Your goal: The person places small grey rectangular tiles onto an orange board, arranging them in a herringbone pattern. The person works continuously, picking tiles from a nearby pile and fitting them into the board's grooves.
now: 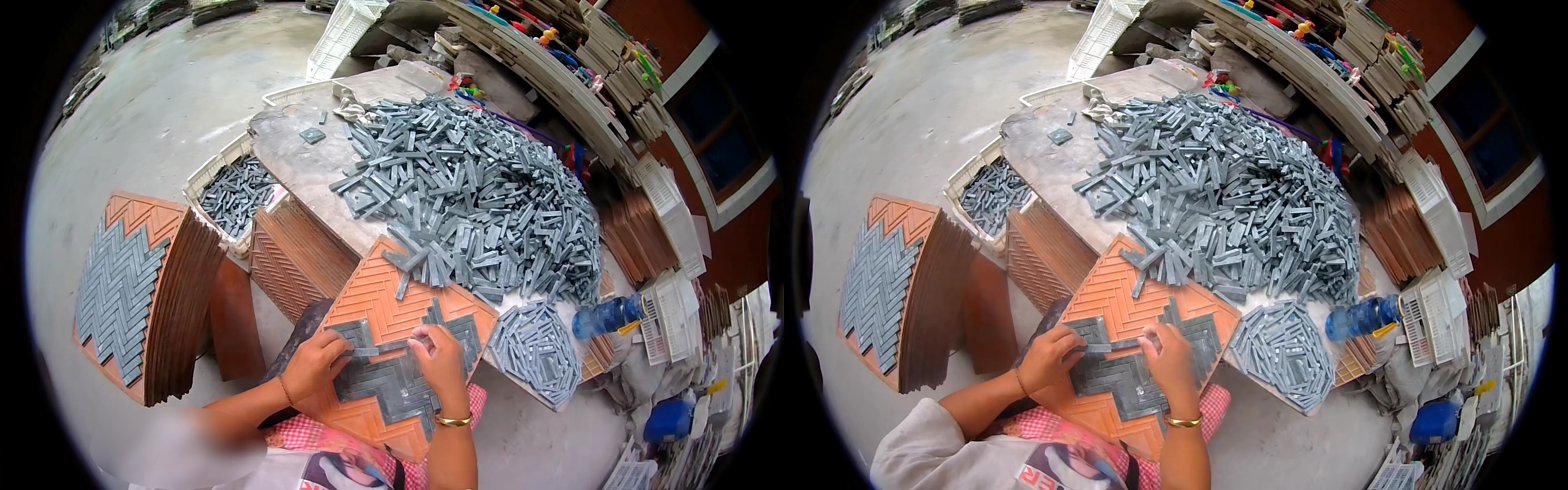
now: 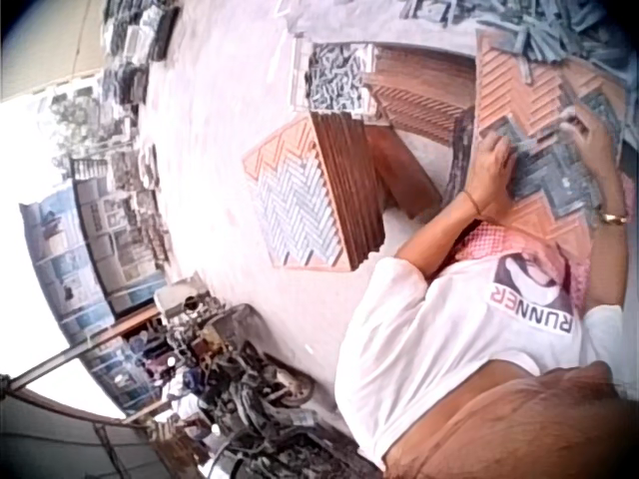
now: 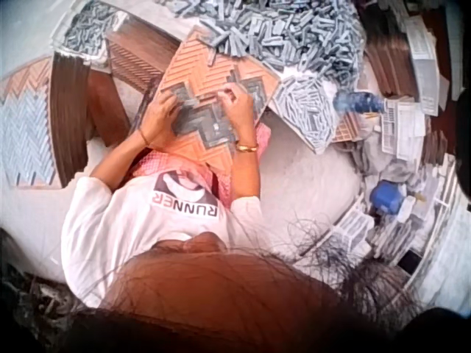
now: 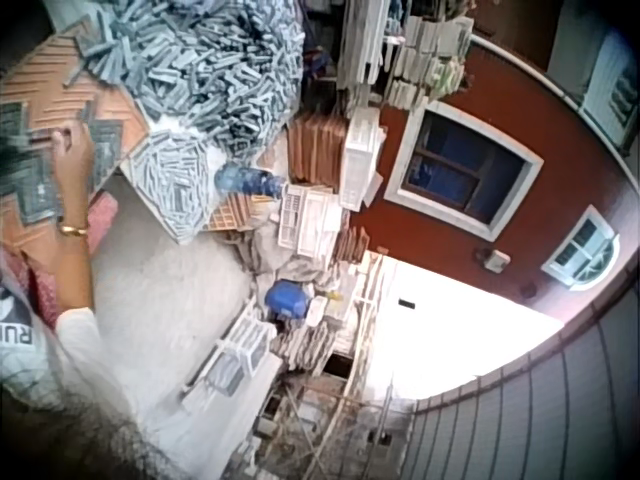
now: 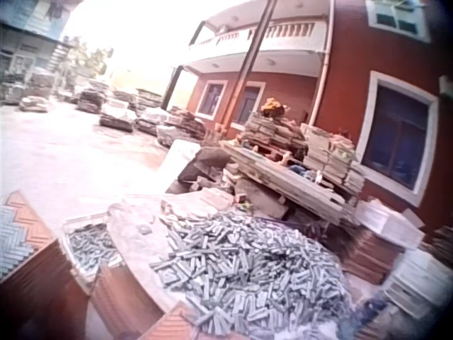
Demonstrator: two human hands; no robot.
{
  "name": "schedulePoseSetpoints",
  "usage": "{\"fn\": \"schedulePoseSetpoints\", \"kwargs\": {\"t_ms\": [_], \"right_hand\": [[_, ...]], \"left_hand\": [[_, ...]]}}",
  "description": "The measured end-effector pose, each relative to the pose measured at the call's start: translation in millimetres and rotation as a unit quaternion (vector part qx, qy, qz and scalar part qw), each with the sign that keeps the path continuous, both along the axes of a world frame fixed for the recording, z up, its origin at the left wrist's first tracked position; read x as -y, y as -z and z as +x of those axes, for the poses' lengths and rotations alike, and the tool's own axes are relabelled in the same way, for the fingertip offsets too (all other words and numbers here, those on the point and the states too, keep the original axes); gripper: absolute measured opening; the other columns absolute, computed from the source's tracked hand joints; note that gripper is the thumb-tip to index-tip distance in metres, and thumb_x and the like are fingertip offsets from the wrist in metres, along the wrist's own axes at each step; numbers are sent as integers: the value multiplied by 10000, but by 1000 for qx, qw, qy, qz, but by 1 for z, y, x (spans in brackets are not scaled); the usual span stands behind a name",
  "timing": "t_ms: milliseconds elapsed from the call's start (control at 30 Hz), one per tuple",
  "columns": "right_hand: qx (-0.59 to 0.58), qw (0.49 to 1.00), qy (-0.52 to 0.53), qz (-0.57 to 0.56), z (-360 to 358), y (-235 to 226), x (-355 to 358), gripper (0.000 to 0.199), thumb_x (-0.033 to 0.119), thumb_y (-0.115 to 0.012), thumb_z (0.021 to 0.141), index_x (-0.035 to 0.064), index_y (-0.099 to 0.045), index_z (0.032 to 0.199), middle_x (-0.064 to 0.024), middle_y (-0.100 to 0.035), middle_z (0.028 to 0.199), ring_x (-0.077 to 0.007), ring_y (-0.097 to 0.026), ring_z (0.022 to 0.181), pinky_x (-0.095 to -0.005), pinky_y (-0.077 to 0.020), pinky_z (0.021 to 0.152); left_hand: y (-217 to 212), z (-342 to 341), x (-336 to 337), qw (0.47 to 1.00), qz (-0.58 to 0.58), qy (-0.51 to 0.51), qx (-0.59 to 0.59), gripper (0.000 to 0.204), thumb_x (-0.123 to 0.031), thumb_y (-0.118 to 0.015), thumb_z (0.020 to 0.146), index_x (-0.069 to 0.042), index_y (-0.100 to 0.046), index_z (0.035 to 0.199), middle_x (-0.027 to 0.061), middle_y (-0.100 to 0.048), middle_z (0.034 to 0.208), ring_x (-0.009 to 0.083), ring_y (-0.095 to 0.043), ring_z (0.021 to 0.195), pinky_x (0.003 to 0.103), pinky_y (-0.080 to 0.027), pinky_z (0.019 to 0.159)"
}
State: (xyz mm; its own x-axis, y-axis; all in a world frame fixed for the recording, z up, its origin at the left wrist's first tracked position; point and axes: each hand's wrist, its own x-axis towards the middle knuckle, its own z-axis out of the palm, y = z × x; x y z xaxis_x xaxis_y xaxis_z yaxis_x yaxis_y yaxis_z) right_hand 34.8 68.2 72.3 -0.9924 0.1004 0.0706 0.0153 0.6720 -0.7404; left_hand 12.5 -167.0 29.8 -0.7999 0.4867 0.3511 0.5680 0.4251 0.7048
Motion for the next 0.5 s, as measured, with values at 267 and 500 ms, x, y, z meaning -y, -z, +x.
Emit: {"fn": "schedulePoseSetpoints", "kwargs": {"t_ms": [267, 500], "right_hand": [[19, 981, 120, -154, 78, 19, -2, 119, 46, -699, 793, -8, -645, 885, -71, -643, 804, -124, -607, 665, -237, -477, 570], [-24, 980, 121, -155, 84, 22, 1, 99, 46, -688, 804, -7, -646, 876, -81, -649, 792, -134, -614, 659, -249, -484, 581]], "left_hand": [[16, 16, -39, 999, -30, -16, -7, 180, -71, -696, 727, -52, -588, 871, 96, -532, 816, 296, -581, 765, 376, -494, 645], [14, 12, -48, 999, -46, -15, -19, 181, -77, -717, 717, -51, -607, 858, 98, -552, 803, 298, -588, 749, 373, -495, 638]]}}
